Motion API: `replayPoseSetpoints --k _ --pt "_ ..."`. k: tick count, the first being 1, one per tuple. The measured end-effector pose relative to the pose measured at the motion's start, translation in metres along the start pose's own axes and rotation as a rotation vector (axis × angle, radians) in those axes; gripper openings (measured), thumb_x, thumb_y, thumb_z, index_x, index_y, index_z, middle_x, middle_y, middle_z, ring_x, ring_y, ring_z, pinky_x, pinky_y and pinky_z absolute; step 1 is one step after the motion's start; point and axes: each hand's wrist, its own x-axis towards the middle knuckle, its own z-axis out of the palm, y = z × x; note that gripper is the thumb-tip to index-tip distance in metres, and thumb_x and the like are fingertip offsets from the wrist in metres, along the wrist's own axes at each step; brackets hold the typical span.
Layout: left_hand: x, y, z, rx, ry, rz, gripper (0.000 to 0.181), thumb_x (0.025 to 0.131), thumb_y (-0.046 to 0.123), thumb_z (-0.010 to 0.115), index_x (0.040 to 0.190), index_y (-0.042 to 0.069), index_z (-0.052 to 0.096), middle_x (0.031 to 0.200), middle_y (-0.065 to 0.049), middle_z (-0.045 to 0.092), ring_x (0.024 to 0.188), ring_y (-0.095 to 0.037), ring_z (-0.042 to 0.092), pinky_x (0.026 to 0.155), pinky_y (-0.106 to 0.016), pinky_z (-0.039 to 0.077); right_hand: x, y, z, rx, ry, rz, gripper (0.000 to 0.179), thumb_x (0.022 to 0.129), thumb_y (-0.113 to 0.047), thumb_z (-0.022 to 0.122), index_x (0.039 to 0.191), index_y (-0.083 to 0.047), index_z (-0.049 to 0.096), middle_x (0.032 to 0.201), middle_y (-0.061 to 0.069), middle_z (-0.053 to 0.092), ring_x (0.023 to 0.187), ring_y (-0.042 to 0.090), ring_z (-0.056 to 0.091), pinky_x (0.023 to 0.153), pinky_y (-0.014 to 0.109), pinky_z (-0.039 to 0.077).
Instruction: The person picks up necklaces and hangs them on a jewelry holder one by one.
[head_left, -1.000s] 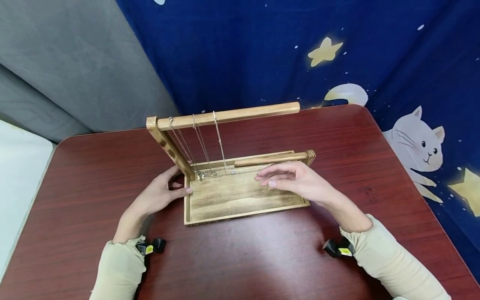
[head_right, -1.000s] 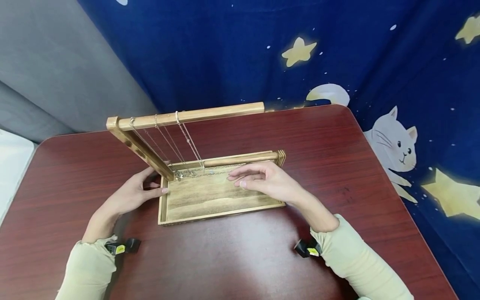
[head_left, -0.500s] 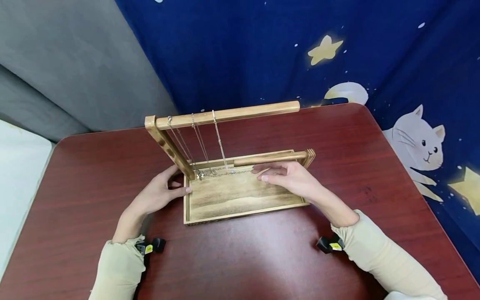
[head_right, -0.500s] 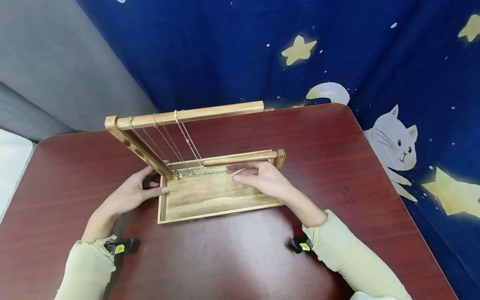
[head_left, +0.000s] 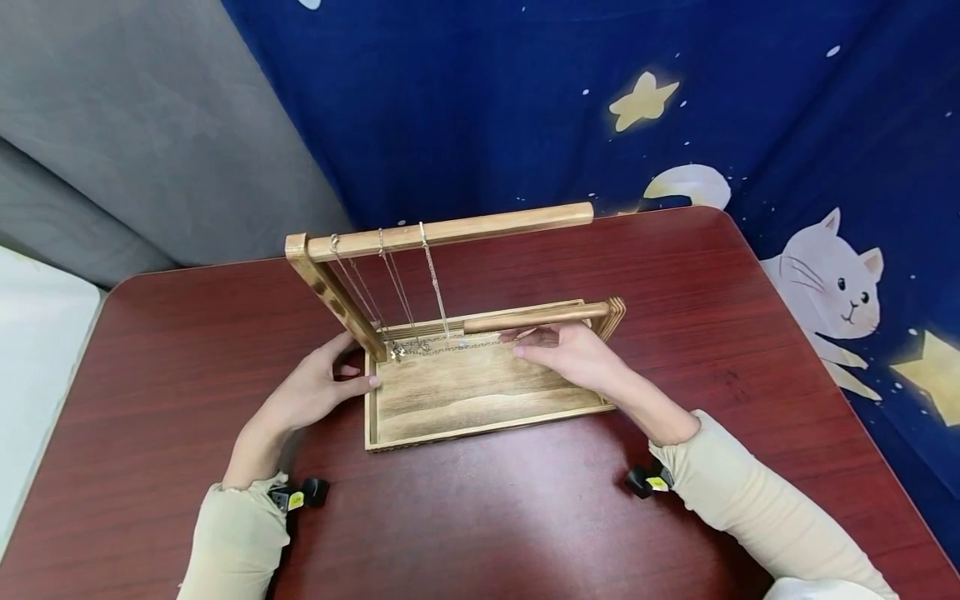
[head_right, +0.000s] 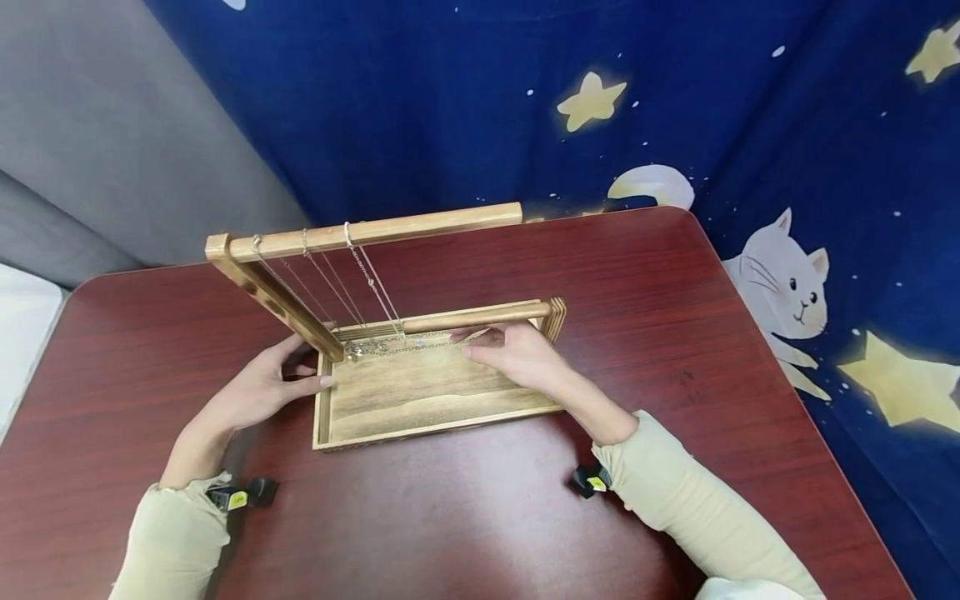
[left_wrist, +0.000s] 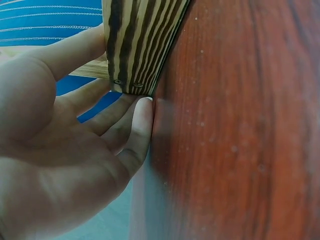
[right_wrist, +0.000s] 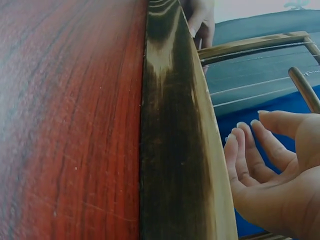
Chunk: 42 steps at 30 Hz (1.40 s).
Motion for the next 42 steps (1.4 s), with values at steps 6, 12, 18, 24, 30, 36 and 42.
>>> replayPoseSetpoints --k 6,12,18,24,30,36,42 --pt "0.0 0.0 0.002 -0.008 0.004 0.008 0.076 0.094 0.023 0.071 0.156 0.009 0.029 0.149 -0.016 0.044 0.113 -0.031 0.059 0.094 -0.043 0.047 0.004 -0.001 0.003 -0.182 0.054 0.05 0.02 0.091 -0.029 0.071 0.105 -0.015 0.073 0.093 -0.002 0.072 0.087 0.015 0.063 0.083 0.036 0.049" --pt "0.0 0.0 0.001 -0.004 0.001 -0.001 0.078 0.094 0.024 0.071 0.157 0.008 0.027 0.148 -0.016 0.044 0.113 -0.031 0.06 0.094 -0.042 0.047 0.008 -0.002 0.004 -0.274 0.072 0.067 0.018 0.09 -0.032 0.07 0.095 -0.015 0.065 0.085 -0.004 0.066 0.078 0.012 0.059 0.078 0.033 0.047" --pt "0.0 0.0 0.002 -0.004 0.001 0.003 0.079 0.094 0.023 0.071 0.157 0.008 0.026 0.15 -0.016 0.042 0.113 -0.032 0.059 0.095 -0.045 0.047 0.013 -0.001 0.005 -0.298 0.084 0.083 0.018 0.09 -0.033 0.07 0.09 -0.015 0.067 0.073 -0.006 0.061 0.066 0.01 0.053 0.067 0.03 0.046" --pt "0.0 0.0 0.001 0.0 0.001 0.003 0.079 0.094 0.024 0.071 0.158 0.009 0.025 0.149 -0.015 0.044 0.113 -0.03 0.06 0.093 -0.039 0.048 0.021 -0.001 0.008 -0.316 0.029 0.07 0.016 0.092 -0.03 0.066 0.093 -0.016 0.073 0.066 -0.01 0.054 0.058 0.008 0.043 0.06 0.027 0.039" --pt "0.002 0.0 0.001 -0.003 0.001 0.012 0.078 0.094 0.023 0.071 0.157 0.009 0.027 0.147 -0.015 0.046 0.112 -0.03 0.061 0.092 -0.034 0.048 0.026 0.0 0.01 -0.442 0.033 0.051 0.02 0.093 -0.028 0.059 0.077 -0.017 0.063 0.055 -0.011 0.036 0.049 0.006 0.031 0.052 0.026 0.031" --pt "0.001 0.0 0.001 0.007 0.0 0.01 0.079 0.094 0.023 0.071 0.157 0.006 0.026 0.15 -0.017 0.043 0.113 -0.031 0.06 0.094 -0.042 0.048 0.029 -0.001 0.013 -0.424 0.021 0.09 0.011 0.089 -0.02 0.065 0.085 -0.013 0.072 0.066 -0.008 0.055 0.052 0.006 0.038 0.05 0.024 0.034" --pt "-0.002 0.001 0.001 0.003 -0.003 -0.008 0.083 0.095 0.025 0.07 0.158 0.006 0.021 0.155 -0.018 0.035 0.116 -0.034 0.058 0.096 -0.048 0.046 0.031 0.0 0.014 -0.378 0.017 0.032 0.021 0.084 -0.002 0.059 0.097 -0.012 0.073 0.09 -0.001 0.071 0.068 0.008 0.051 0.062 0.023 0.042"
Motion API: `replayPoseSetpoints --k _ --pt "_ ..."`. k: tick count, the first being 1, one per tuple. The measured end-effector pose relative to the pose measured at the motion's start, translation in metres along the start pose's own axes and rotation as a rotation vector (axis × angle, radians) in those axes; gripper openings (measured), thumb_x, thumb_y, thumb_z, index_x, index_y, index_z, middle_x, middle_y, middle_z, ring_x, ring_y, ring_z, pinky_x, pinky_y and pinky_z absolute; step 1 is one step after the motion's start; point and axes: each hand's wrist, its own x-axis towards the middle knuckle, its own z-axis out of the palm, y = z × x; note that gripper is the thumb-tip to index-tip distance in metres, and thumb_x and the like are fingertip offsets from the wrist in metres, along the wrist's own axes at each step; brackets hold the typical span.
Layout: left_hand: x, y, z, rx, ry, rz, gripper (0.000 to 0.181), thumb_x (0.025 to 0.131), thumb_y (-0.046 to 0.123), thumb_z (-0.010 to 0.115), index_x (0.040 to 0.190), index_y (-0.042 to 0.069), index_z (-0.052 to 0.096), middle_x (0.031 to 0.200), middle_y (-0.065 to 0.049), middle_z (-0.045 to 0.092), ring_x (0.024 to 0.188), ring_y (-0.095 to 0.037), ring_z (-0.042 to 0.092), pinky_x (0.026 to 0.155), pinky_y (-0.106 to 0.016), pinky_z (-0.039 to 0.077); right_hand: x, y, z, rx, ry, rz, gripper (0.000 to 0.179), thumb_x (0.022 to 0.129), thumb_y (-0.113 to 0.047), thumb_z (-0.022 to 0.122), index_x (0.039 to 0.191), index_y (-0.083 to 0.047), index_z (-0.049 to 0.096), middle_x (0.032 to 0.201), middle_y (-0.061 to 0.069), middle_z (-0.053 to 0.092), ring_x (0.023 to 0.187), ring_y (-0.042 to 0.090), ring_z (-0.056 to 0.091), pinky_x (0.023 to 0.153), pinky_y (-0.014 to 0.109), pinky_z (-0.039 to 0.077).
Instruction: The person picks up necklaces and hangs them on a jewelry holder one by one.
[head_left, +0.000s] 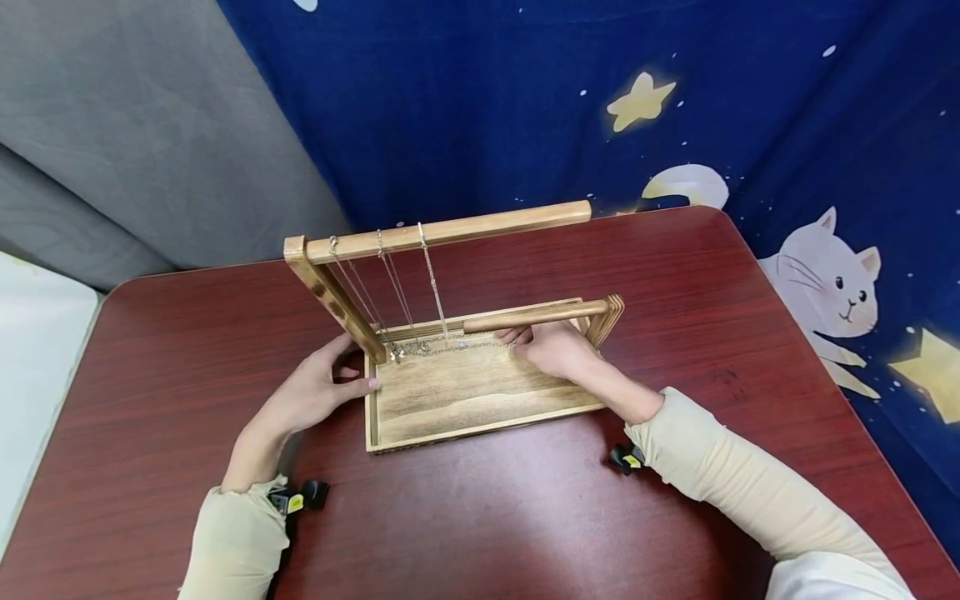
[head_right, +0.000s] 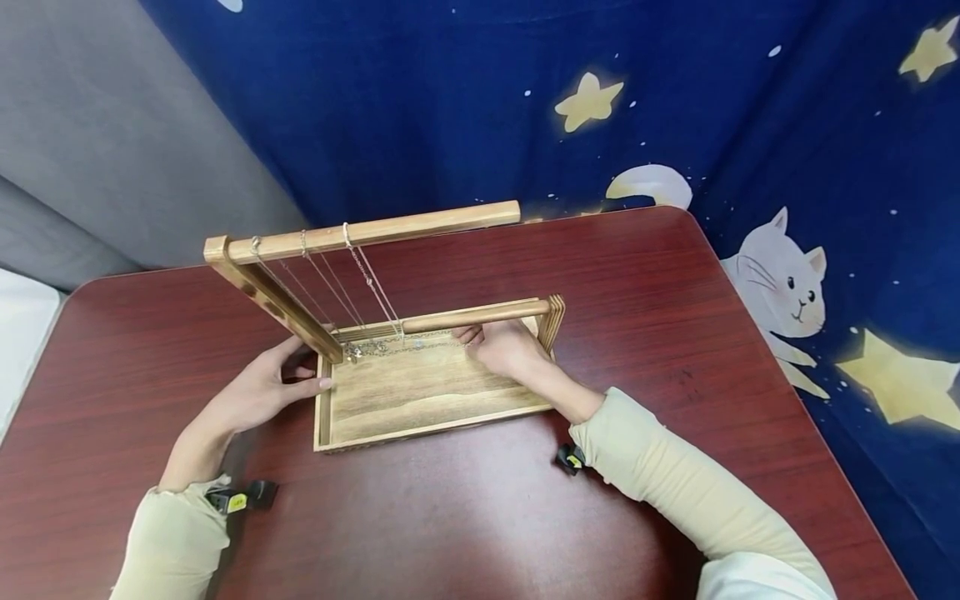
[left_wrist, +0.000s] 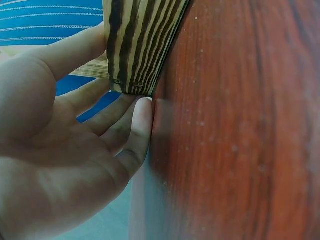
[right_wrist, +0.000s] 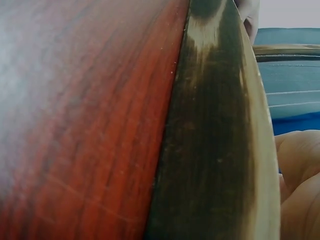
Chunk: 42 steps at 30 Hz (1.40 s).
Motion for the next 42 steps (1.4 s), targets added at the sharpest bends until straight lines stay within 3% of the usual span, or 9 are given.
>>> replayPoseSetpoints --k 2,6,12,20,28,31,37,42 --pt "0.0 0.0 0.0 0.002 -0.002 -0.004 0.083 0.095 0.026 0.07 0.158 0.006 0.02 0.156 -0.018 0.033 0.117 -0.034 0.058 0.096 -0.048 0.046 0.001 0.001 0.001 0.032 0.003 -0.046 0.031 0.081 0.004 0.055 0.102 -0.011 0.072 0.098 0.0 0.072 0.075 0.008 0.053 0.068 0.021 0.044" --pt "-0.001 0.0 0.0 0.007 0.001 -0.006 0.083 0.095 0.026 0.071 0.158 0.006 0.021 0.155 -0.018 0.035 0.116 -0.034 0.058 0.095 -0.048 0.046 0.002 0.002 0.002 0.046 -0.009 -0.046 0.032 0.08 0.005 0.054 0.101 -0.012 0.072 0.096 -0.001 0.071 0.074 0.006 0.051 0.066 0.019 0.042" --pt "0.0 0.0 0.0 0.014 0.008 -0.012 0.083 0.094 0.026 0.071 0.158 0.005 0.022 0.153 -0.018 0.038 0.113 -0.032 0.059 0.093 -0.044 0.047 0.002 0.002 0.003 0.022 -0.01 -0.016 0.029 0.08 0.004 0.056 0.095 -0.014 0.074 0.093 -0.003 0.07 0.071 0.006 0.046 0.064 0.019 0.036" --pt "-0.001 0.002 0.0 0.004 0.0 -0.025 0.082 0.093 0.027 0.072 0.157 0.007 0.025 0.151 -0.016 0.041 0.114 -0.03 0.06 0.093 -0.042 0.047 0.001 0.002 0.004 -0.016 -0.014 0.008 0.011 0.086 -0.008 0.071 0.092 -0.016 0.076 0.085 -0.008 0.068 0.071 0.005 0.051 0.066 0.022 0.042" --pt "-0.001 0.003 -0.001 0.011 -0.004 -0.028 0.082 0.093 0.026 0.072 0.157 0.005 0.024 0.151 -0.018 0.042 0.114 -0.031 0.06 0.091 -0.039 0.048 -0.003 -0.001 0.004 -0.107 -0.021 -0.012 0.016 0.089 -0.009 0.066 0.087 -0.021 0.076 0.078 -0.011 0.064 0.06 0.005 0.042 0.057 0.023 0.034" --pt "-0.002 0.003 -0.001 0.014 -0.005 -0.025 0.083 0.094 0.027 0.072 0.157 0.005 0.023 0.151 -0.018 0.041 0.114 -0.031 0.06 0.092 -0.041 0.048 -0.004 -0.003 0.003 -0.082 -0.028 -0.015 0.01 0.091 -0.013 0.069 0.088 -0.02 0.075 0.079 -0.01 0.065 0.064 0.005 0.047 0.061 0.024 0.039" --pt "-0.002 0.004 -0.002 0.012 0.0 -0.016 0.084 0.094 0.027 0.072 0.158 0.006 0.021 0.152 -0.017 0.04 0.114 -0.031 0.06 0.095 -0.046 0.046 -0.007 -0.008 -0.003 -0.096 -0.034 -0.018 0.008 0.094 -0.023 0.068 0.097 -0.021 0.075 0.091 -0.005 0.069 0.085 0.011 0.062 0.083 0.035 0.05" --pt "-0.001 0.003 -0.002 0.004 0.001 -0.011 0.085 0.094 0.027 0.072 0.158 0.006 0.021 0.151 -0.016 0.041 0.113 -0.03 0.06 0.094 -0.045 0.046 -0.011 -0.011 -0.006 -0.142 -0.037 -0.026 0.016 0.097 -0.03 0.064 0.1 -0.016 0.071 0.088 0.0 0.066 0.077 0.014 0.057 0.081 0.04 0.051"
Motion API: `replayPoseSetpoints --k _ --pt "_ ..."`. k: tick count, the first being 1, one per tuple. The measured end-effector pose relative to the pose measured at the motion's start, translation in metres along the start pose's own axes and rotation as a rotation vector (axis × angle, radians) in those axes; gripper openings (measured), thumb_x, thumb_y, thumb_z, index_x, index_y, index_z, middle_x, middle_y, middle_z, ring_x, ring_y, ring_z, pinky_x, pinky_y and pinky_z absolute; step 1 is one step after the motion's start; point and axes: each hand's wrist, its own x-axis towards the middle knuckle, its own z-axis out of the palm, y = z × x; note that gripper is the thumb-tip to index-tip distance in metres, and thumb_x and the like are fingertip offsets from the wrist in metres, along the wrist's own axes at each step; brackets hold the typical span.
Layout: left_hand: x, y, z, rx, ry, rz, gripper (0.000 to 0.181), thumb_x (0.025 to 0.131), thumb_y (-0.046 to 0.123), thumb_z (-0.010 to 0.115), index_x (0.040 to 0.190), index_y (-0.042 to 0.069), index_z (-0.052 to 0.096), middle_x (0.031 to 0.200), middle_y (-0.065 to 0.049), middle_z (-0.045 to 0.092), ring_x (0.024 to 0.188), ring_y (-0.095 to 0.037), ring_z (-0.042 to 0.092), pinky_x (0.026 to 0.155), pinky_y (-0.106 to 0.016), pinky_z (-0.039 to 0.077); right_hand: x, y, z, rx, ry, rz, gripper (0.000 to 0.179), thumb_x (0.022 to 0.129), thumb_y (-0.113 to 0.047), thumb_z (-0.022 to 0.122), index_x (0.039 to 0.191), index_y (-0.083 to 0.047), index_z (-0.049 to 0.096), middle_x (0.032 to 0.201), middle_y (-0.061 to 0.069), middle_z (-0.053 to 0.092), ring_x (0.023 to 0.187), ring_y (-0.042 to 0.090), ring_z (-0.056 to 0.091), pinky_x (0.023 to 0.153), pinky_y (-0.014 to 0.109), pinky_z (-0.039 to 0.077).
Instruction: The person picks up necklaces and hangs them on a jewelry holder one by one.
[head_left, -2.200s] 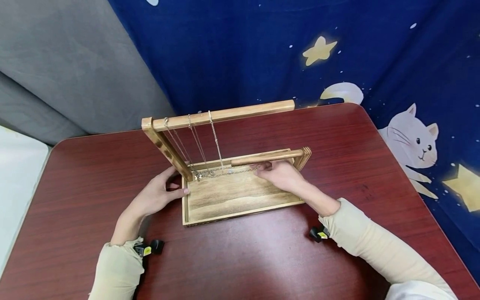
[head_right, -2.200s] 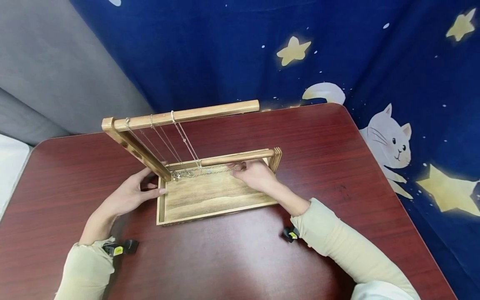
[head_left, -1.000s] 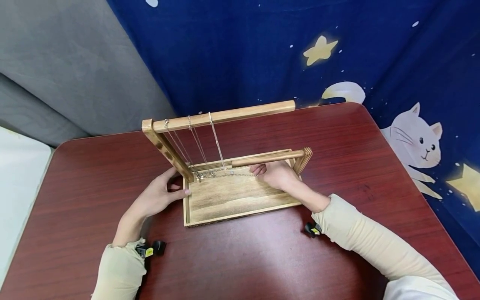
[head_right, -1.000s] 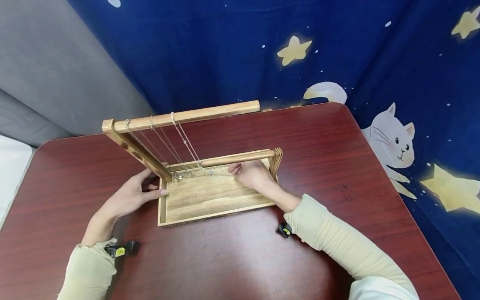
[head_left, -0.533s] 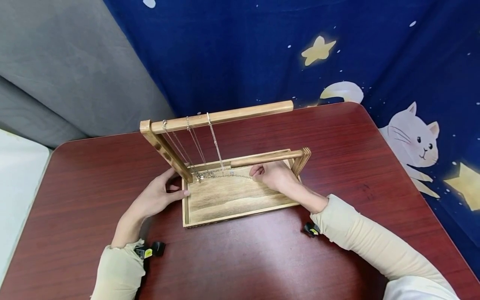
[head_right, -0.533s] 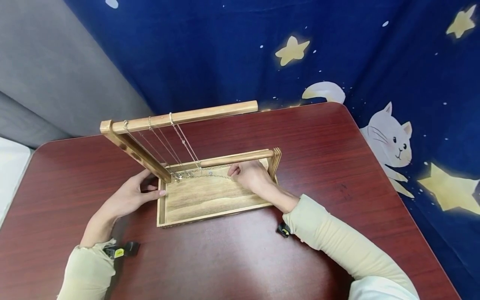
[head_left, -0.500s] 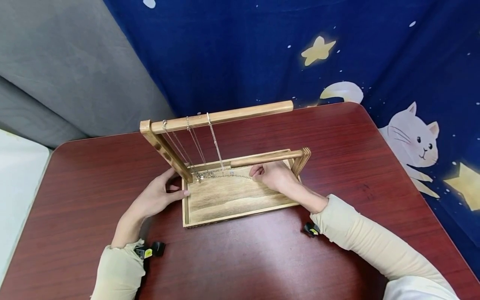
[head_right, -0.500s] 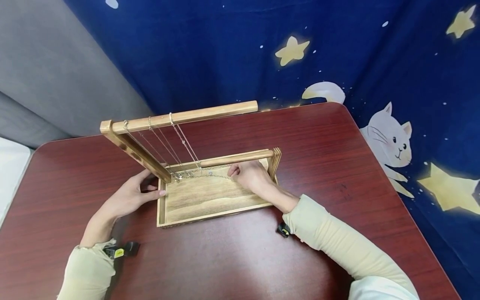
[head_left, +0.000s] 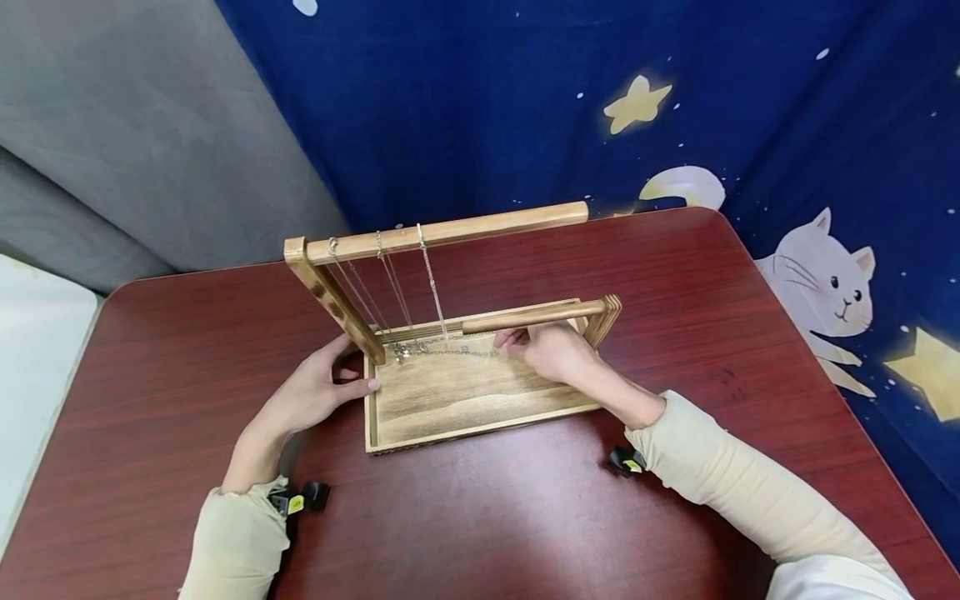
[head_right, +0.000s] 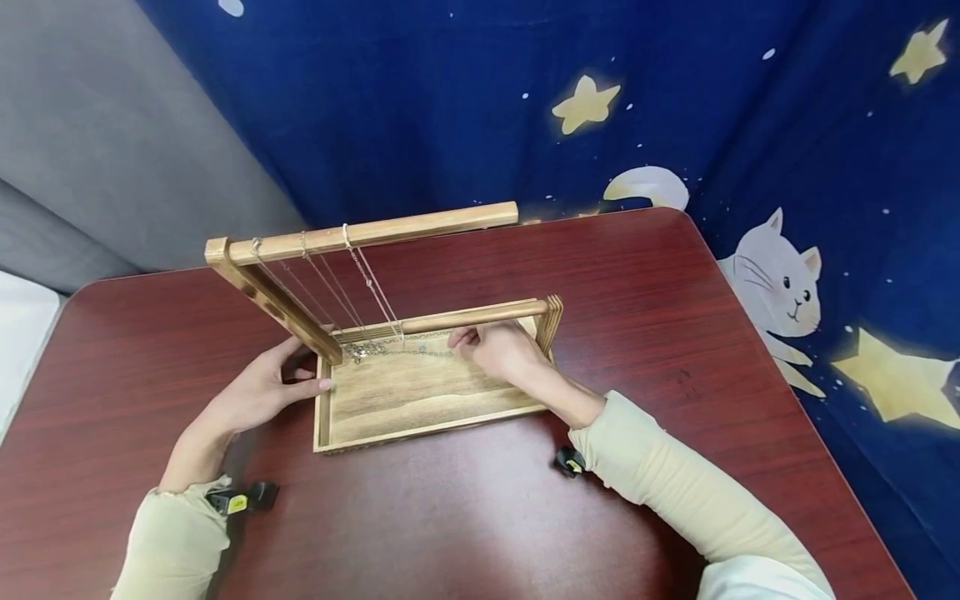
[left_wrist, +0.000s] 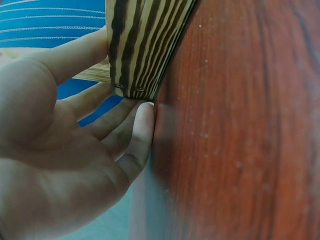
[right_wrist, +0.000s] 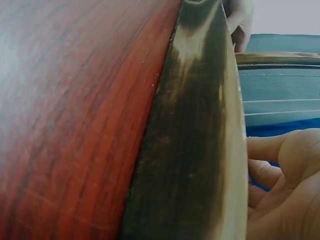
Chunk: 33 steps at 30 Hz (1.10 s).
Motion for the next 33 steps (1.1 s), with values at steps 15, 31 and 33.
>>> replayPoseSetpoints --k 15,31,33 --pt "0.003 -0.001 0.001 -0.02 0.007 0.027 0.083 0.094 0.022 0.072 0.158 0.007 0.022 0.147 -0.016 0.045 0.106 -0.026 0.059 0.088 -0.031 0.046 -0.002 -0.001 0.001 0.452 -0.108 0.02 0.015 0.098 -0.016 0.062 0.11 -0.01 0.067 0.108 0.004 0.066 0.105 0.019 0.059 0.098 0.04 0.044" --pt "0.002 -0.003 0.002 -0.011 0.009 0.018 0.084 0.094 0.022 0.072 0.158 0.006 0.021 0.15 -0.017 0.043 0.111 -0.029 0.059 0.091 -0.034 0.047 -0.01 -0.002 -0.008 1.108 -0.23 0.158 0.034 0.099 0.004 0.052 0.129 0.02 0.048 0.137 0.03 0.046 0.118 0.036 0.054 0.096 0.035 0.051" --pt "0.001 -0.003 0.002 -0.008 0.01 0.012 0.084 0.093 0.023 0.072 0.158 0.006 0.021 0.15 -0.017 0.042 0.111 -0.029 0.059 0.091 -0.035 0.046 -0.011 -0.002 -0.008 1.103 -0.24 0.122 0.035 0.097 0.004 0.055 0.128 0.02 0.049 0.134 0.031 0.049 0.114 0.034 0.057 0.095 0.036 0.051"
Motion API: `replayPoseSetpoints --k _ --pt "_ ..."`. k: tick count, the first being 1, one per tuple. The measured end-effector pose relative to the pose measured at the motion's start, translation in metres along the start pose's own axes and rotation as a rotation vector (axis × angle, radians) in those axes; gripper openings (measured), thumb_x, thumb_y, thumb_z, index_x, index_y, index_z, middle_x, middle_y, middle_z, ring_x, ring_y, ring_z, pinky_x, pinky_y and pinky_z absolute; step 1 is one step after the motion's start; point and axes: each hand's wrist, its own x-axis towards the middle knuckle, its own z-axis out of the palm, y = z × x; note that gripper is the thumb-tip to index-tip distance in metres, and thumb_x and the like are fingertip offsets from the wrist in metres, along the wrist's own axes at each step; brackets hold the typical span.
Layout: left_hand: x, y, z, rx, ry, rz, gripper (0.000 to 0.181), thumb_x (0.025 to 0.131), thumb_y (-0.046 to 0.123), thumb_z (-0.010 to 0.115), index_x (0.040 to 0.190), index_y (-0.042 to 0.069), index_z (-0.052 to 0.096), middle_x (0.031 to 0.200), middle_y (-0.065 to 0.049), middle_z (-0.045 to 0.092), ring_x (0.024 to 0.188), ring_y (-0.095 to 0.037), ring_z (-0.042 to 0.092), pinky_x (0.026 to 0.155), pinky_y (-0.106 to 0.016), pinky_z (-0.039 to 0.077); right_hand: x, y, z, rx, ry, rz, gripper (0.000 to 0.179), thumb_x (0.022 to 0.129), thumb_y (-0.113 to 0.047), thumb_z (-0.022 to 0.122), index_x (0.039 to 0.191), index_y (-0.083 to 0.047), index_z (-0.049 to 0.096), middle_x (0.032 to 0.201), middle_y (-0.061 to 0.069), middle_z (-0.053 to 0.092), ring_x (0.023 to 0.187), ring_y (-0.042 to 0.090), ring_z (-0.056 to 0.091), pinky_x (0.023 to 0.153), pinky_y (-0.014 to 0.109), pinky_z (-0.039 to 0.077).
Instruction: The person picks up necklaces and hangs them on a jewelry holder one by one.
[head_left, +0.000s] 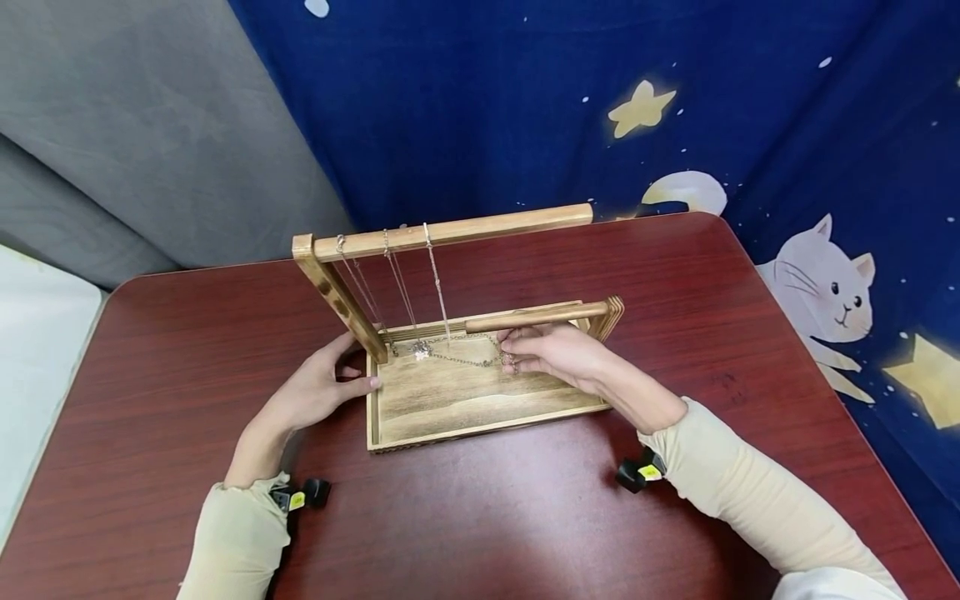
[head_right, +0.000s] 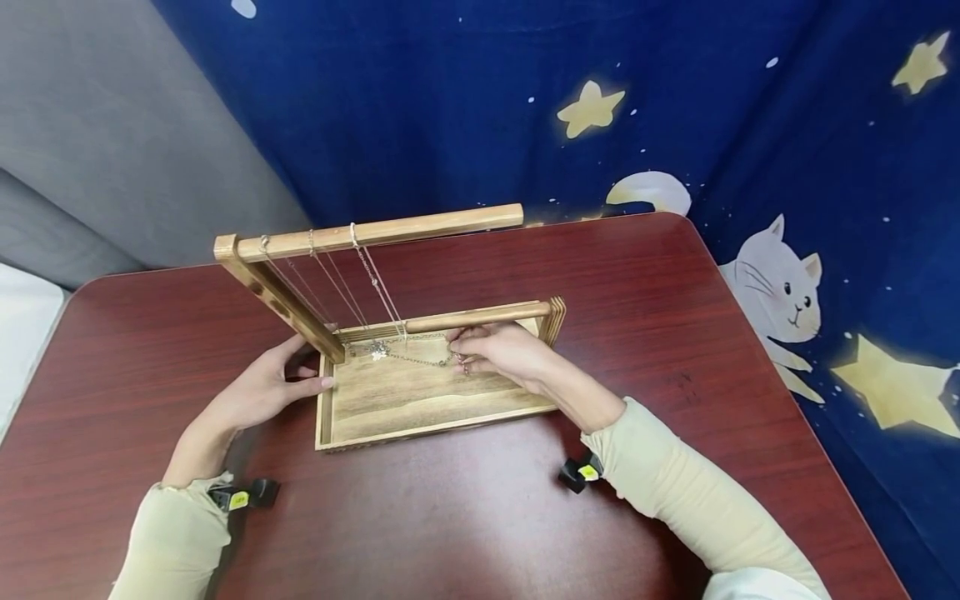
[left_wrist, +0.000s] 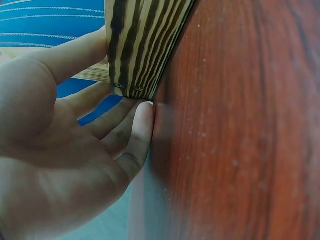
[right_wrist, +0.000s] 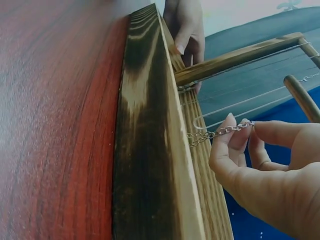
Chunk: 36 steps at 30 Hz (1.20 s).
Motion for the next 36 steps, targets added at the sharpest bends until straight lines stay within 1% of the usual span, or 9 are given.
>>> replayPoseSetpoints --k 2,5,8,10,19,26,28,32,36 --pt "0.0 0.0 0.0 0.004 0.002 -0.002 0.085 0.093 0.024 0.072 0.158 0.007 0.021 0.151 -0.016 0.042 0.111 -0.029 0.059 0.091 -0.036 0.046 -0.001 0.0 -0.001 -0.018 -0.024 -0.026 0.037 0.095 0.005 0.059 0.127 0.019 0.05 0.129 0.031 0.051 0.108 0.031 0.059 0.093 0.037 0.052" --pt "0.0 0.0 0.0 0.005 0.002 -0.002 0.084 0.093 0.024 0.072 0.158 0.007 0.022 0.15 -0.016 0.042 0.111 -0.029 0.059 0.091 -0.035 0.046 -0.003 0.001 -0.002 -0.081 -0.037 -0.066 0.037 0.09 0.006 0.065 0.124 0.014 0.054 0.12 0.023 0.058 0.102 0.025 0.061 0.09 0.036 0.051" --pt "0.0 0.0 0.0 -0.001 0.002 0.008 0.082 0.094 0.023 0.072 0.158 0.006 0.023 0.149 -0.017 0.043 0.111 -0.029 0.059 0.091 -0.034 0.047 -0.007 0.0 -0.002 -0.142 -0.035 -0.091 0.034 0.088 0.006 0.068 0.12 0.008 0.058 0.114 0.013 0.061 0.102 0.021 0.06 0.089 0.035 0.051" --pt "0.001 0.0 0.0 0.003 0.002 0.008 0.083 0.094 0.023 0.072 0.158 0.006 0.023 0.149 -0.017 0.043 0.111 -0.029 0.059 0.09 -0.033 0.047 -0.009 -0.001 -0.002 -0.159 -0.031 -0.095 0.031 0.089 0.006 0.068 0.118 0.005 0.06 0.112 0.011 0.062 0.105 0.023 0.061 0.089 0.033 0.051" --pt "0.0 0.0 0.0 0.02 0.005 0.004 0.085 0.093 0.024 0.072 0.158 0.005 0.021 0.149 -0.018 0.043 0.108 -0.027 0.059 0.089 -0.036 0.046 -0.02 -0.005 0.001 -0.114 -0.058 -0.099 0.026 0.09 0.006 0.066 0.115 0.008 0.061 0.116 0.026 0.063 0.112 0.036 0.061 0.088 0.035 0.053" --pt "-0.001 -0.001 0.0 0.001 0.003 0.014 0.083 0.094 0.023 0.072 0.157 0.005 0.023 0.148 -0.018 0.044 0.11 -0.029 0.061 0.091 -0.035 0.048 -0.031 -0.011 0.006 -0.14 -0.112 -0.078 0.023 0.092 0.004 0.065 0.115 0.005 0.062 0.116 0.029 0.062 0.088 0.023 0.066 0.084 0.037 0.055" --pt "-0.001 -0.001 0.0 -0.01 0.003 0.022 0.081 0.094 0.021 0.072 0.157 0.006 0.024 0.147 -0.018 0.046 0.11 -0.03 0.062 0.09 -0.033 0.049 -0.034 -0.012 0.007 -0.162 -0.128 -0.098 0.023 0.093 0.002 0.065 0.116 0.004 0.062 0.114 0.024 0.064 0.084 0.021 0.066 0.083 0.036 0.055" --pt "-0.001 -0.001 0.0 -0.009 0.004 0.026 0.08 0.094 0.021 0.072 0.157 0.005 0.025 0.147 -0.019 0.046 0.111 -0.03 0.062 0.09 -0.033 0.049 -0.038 -0.013 0.008 -0.211 -0.151 -0.151 0.022 0.093 0.001 0.065 0.115 0.003 0.063 0.11 0.018 0.065 0.084 0.021 0.067 0.084 0.035 0.054" --pt "-0.001 -0.001 0.0 -0.006 0.003 0.029 0.078 0.094 0.021 0.071 0.156 0.005 0.026 0.146 -0.019 0.046 0.112 -0.031 0.061 0.092 -0.037 0.049 -0.043 -0.019 0.01 -0.233 -0.161 -0.176 0.02 0.093 0.002 0.065 0.113 0.002 0.064 0.112 0.024 0.064 0.085 0.021 0.067 0.085 0.034 0.053"
